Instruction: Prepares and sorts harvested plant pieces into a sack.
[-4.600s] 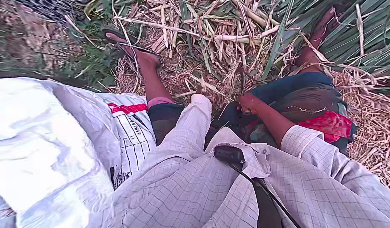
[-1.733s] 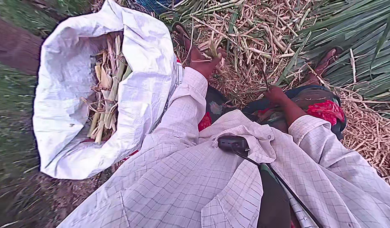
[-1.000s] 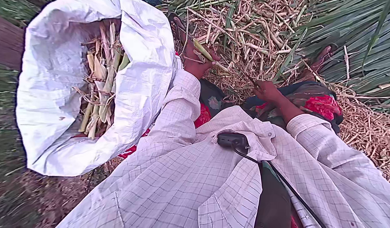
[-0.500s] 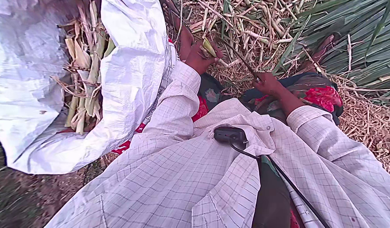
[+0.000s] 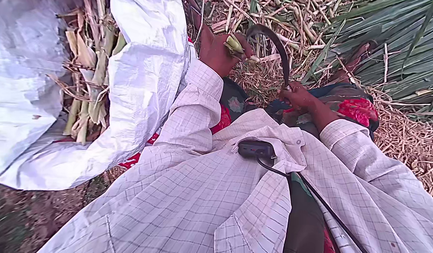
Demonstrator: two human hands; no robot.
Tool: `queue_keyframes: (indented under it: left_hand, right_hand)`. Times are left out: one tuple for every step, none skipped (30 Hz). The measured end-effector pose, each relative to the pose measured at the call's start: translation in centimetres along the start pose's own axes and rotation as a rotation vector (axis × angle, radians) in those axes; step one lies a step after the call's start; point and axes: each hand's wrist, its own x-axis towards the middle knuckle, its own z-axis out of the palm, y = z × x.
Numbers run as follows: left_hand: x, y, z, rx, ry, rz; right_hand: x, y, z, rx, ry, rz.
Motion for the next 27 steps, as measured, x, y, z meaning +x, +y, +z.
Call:
queue_keyframes:
  left_hand:
    - [-0.1,0.2,-0.1,-0.016,-0.01,0.004]
    - [-0.2,0.6,-0.2,-0.048,-0.024,0.021]
    - [-0.3,1.0,-0.2,-0.063,-0.041,0.027]
    - [-0.3,1.4,-0.1,-0.058,-0.054,0.03]
    - [-0.1,1.1,0.3,-0.067,-0.058,0.077]
    - [0.1,0.9,0.7,-0.111,-0.05,0.151]
    - [0.3,0.9,0.9,-0.157,-0.035,0.205]
    - [0.5,1.1,0.7,-0.195,-0.017,0.228]
    - [0.5,1.5,0.1,-0.212,-0.001,0.212]
    - [0.4,2.1,-0.6,-0.229,0.022,0.186]
    - [0.2,2.5,-1.3,-0.258,0.059,0.174]
    - [0.1,2.7,-1.8,-0.307,0.102,0.196]
    - [-0.1,2.9,-2.4,-0.327,0.154,0.199]
    - [-0.5,3.1,-3.0,-0.328,0.212,0.177]
    - [-1.4,3.6,-3.9,-0.29,0.296,0.11]
    - [-2.8,4.2,-5.1,-0.236,0.398,0.016]
    - [-4.2,4.7,-6.7,-0.216,0.516,-0.051]
    - [-5.7,5.3,-8.5,-0.243,0.641,-0.072]
    - [-7.6,6.3,-10.5,-0.285,0.746,-0.055]
    - [-9.6,7.3,-12.6,-0.328,0.843,0.02]
    - [-11.6,8.6,-14.8,-0.331,0.919,0.113]
    - [-13.6,9.9,-16.8,-0.279,0.968,0.205]
    - [-15.8,11.0,-18.7,-0.181,0.979,0.272]
    - [-18.1,11.8,-20.4,-0.027,0.949,0.307]
    - [-20.2,12.5,-21.8,0.137,0.884,0.331]
    - [-21.9,13.0,-22.7,0.273,0.808,0.351]
    - [-23.2,13.2,-23.0,0.341,0.753,0.361]
  right_hand:
    - [0.2,0.2,-0.3,-0.227,0.052,-0.027]
    - [0.4,0.7,-0.6,-0.408,0.075,0.013]
    - [0.7,1.4,-0.9,-0.508,0.086,0.086]
    - [1.0,2.3,-1.3,-0.523,0.095,0.167]
    - [1.2,3.0,-1.6,-0.463,0.114,0.219]
    - [1.3,3.3,-1.7,-0.323,0.125,0.249]
    - [1.2,3.2,-1.6,-0.098,0.105,0.241]
    - [1.0,2.7,-1.4,0.167,0.043,0.229]
    - [0.6,2.2,-1.3,0.391,-0.047,0.226]
    - [0.2,1.8,-1.2,0.551,-0.139,0.212]
    - [-0.1,1.4,-1.2,0.652,-0.221,0.175]
    - [-0.4,1.1,-1.4,0.713,-0.282,0.125]
    - [-0.9,0.6,-1.6,0.749,-0.31,0.077]
    - [-1.6,0.0,-1.8,0.765,-0.308,0.031]
    - [-2.3,-0.6,-2.0,0.771,-0.296,-0.015]
    - [-2.9,-1.0,-2.3,0.777,-0.289,-0.065]
    - [-3.4,-1.3,-2.7,0.787,-0.284,-0.107]
    - [-3.8,-1.4,-3.4,0.785,-0.273,-0.128]
    - [-4.4,-1.5,-3.9,0.761,-0.225,-0.114]
    - [-4.7,-1.4,-4.1,0.713,-0.147,-0.069]
    - [-4.8,-1.3,-4.1,0.667,-0.049,-0.002]
    - [-4.4,-1.1,-4.0,0.6,0.054,0.08]
    - [-3.9,-0.9,-3.9,0.528,0.132,0.169]
    - [-3.2,-0.6,-3.6,0.475,0.19,0.247]
    - [-2.6,-0.4,-3.3,0.446,0.227,0.294]
    - [-2.1,-0.4,-3.0,0.424,0.241,0.306]
    - [-1.6,-0.6,-2.7,0.41,0.248,0.3]
